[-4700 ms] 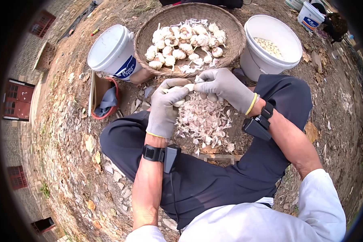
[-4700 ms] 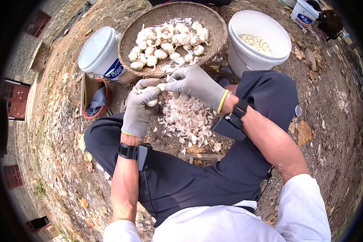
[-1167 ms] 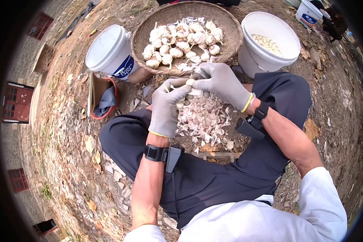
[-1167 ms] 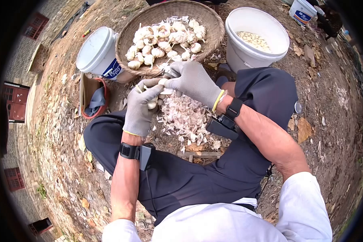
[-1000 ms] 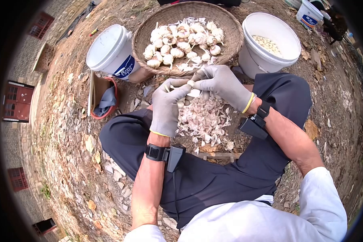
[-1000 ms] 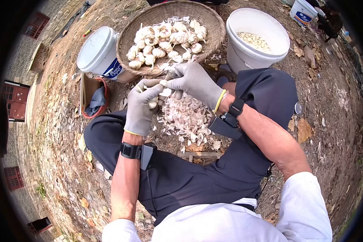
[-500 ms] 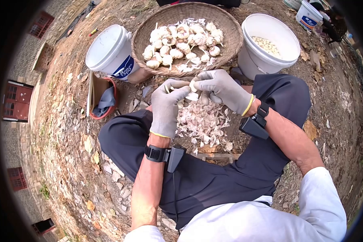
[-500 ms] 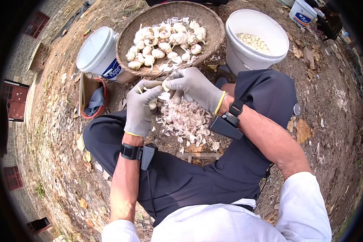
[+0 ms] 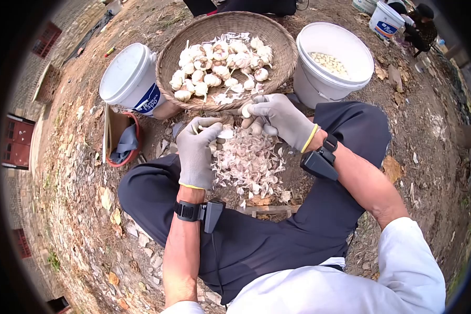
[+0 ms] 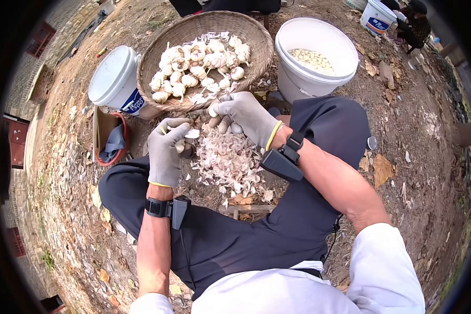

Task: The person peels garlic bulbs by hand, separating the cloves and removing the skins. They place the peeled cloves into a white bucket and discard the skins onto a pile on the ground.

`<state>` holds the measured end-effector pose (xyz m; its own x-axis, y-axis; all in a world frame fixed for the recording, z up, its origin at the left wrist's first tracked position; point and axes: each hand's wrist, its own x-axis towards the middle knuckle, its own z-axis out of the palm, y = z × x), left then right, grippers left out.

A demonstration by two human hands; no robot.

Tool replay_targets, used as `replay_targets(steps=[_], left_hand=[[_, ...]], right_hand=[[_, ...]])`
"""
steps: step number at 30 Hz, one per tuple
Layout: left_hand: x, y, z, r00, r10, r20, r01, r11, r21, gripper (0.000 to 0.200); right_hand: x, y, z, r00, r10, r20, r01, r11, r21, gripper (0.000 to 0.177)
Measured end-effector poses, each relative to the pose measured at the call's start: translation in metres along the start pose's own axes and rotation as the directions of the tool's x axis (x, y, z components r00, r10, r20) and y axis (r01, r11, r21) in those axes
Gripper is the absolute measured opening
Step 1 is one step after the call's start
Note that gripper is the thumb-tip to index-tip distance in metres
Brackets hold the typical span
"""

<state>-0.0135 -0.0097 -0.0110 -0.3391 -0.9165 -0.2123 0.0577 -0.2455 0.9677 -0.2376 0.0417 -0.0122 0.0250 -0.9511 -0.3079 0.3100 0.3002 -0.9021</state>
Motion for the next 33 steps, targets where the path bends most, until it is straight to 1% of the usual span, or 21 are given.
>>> replay_targets(steps=[1, 3, 5, 6, 7, 9, 10, 11, 13, 15, 17, 19, 21, 23, 24, 25, 27, 29, 30, 31, 33], left_hand=[[0.001, 0.000, -0.002, 0.999, -0.038, -0.024, 0.039, 0.999, 0.033, 0.013], [0.002, -0.001, -0.003, 0.999, -0.040, -0.012, 0.040, 0.999, 0.004, 0.013], [0.000, 0.000, -0.002, 0.998, -0.050, -0.038, 0.052, 0.997, 0.054, 0.014], [0.000, 0.001, -0.002, 0.998, -0.055, -0.023, 0.056, 0.998, 0.038, 0.014], [0.000, 0.000, -0.003, 0.998, -0.062, -0.011, 0.062, 0.998, 0.022, 0.014], [0.000, 0.001, -0.003, 0.996, -0.089, 0.007, 0.088, 0.993, 0.074, 0.017], [0.001, 0.002, -0.002, 0.993, -0.115, 0.019, 0.111, 0.985, 0.132, 0.019], [0.001, 0.004, 0.000, 0.994, -0.112, 0.019, 0.109, 0.986, 0.130, 0.019], [-0.001, 0.005, 0.002, 0.989, -0.124, 0.078, 0.105, 0.973, 0.204, 0.020], [-0.002, 0.002, 0.001, 0.986, -0.114, 0.119, 0.088, 0.975, 0.204, 0.024], [0.002, -0.001, -0.003, 0.980, -0.130, 0.151, 0.101, 0.977, 0.186, 0.027], [0.005, -0.002, -0.006, 0.972, -0.147, 0.182, 0.125, 0.984, 0.125, 0.032], [0.002, 0.004, -0.006, 0.971, -0.139, 0.194, 0.107, 0.980, 0.167, 0.054], [0.002, 0.004, -0.006, 0.970, -0.147, 0.193, 0.119, 0.982, 0.149, 0.060], [0.003, 0.005, -0.006, 0.969, -0.149, 0.198, 0.126, 0.984, 0.127, 0.066], [0.002, 0.005, -0.005, 0.969, -0.150, 0.194, 0.127, 0.984, 0.128, 0.066], [0.001, 0.006, -0.002, 0.980, -0.125, 0.154, 0.110, 0.989, 0.102, 0.073], [0.005, 0.001, -0.008, 0.977, -0.124, 0.175, 0.107, 0.989, 0.105, 0.073], [0.004, 0.004, -0.008, 0.973, -0.145, 0.178, 0.128, 0.987, 0.102, 0.069], [0.003, 0.007, -0.008, 0.969, -0.165, 0.182, 0.149, 0.984, 0.100, 0.066], [-0.001, 0.008, 0.000, 0.980, -0.135, 0.147, 0.121, 0.988, 0.098, 0.072]], right_hand=[[0.000, -0.002, -0.006, 1.000, 0.001, -0.012, 0.000, 1.000, 0.024, 0.018], [-0.005, -0.014, -0.019, 1.000, 0.001, -0.010, -0.001, 1.000, 0.021, 0.019], [-0.009, -0.030, -0.028, 0.971, -0.202, -0.131, 0.219, 0.967, 0.129, 0.021], [0.000, -0.031, -0.047, 0.904, -0.343, -0.254, 0.409, 0.868, 0.283, 0.022], [0.009, -0.037, -0.078, 0.872, -0.350, -0.343, 0.485, 0.718, 0.499, 0.027], [0.009, -0.043, -0.104, 0.824, -0.296, -0.482, 0.552, 0.610, 0.568, 0.031], [0.009, -0.042, -0.103, 0.828, -0.205, -0.522, 0.505, 0.677, 0.535, 0.032], [0.012, -0.035, -0.101, 0.875, -0.180, -0.450, 0.424, 0.733, 0.531, 0.031], [0.009, -0.029, -0.077, 0.942, -0.206, -0.267, 0.309, 0.843, 0.441, 0.031], [0.004, -0.031, -0.046, 0.939, -0.298, -0.171, 0.335, 0.907, 0.255, 0.033], [0.003, -0.035, -0.028, 0.949, -0.298, -0.102, 0.311, 0.940, 0.142, 0.032], [0.004, -0.035, -0.014, 0.950, -0.306, -0.059, 0.312, 0.938, 0.154, 0.031], [0.006, -0.034, -0.005, 0.960, -0.280, 0.020, 0.277, 0.956, 0.096, 0.030], [0.004, -0.034, 0.005, 0.960, -0.276, 0.048, 0.270, 0.957, 0.104, 0.030], [0.002, -0.034, 0.008, 0.958, -0.272, 0.090, 0.270, 0.962, 0.038, 0.031], [0.001, -0.033, 0.011, 0.955, -0.267, 0.130, 0.273, 0.962, -0.029, 0.032], [0.000, -0.031, 0.016, 0.951, -0.261, 0.166, 0.269, 0.963, -0.026, 0.033], [-0.001, -0.032, 0.024, 0.938, -0.185, 0.294, 0.193, 0.981, 0.001, 0.033], [-0.001, -0.031, 0.026, 0.937, -0.133, 0.324, 0.163, 0.984, -0.066, 0.033], [0.000, -0.029, 0.029, 0.963, -0.073, 0.260, 0.137, 0.962, -0.235, 0.029], [0.012, -0.017, 0.032, 0.979, -0.174, 0.106, 0.202, 0.760, -0.618, 0.024]])
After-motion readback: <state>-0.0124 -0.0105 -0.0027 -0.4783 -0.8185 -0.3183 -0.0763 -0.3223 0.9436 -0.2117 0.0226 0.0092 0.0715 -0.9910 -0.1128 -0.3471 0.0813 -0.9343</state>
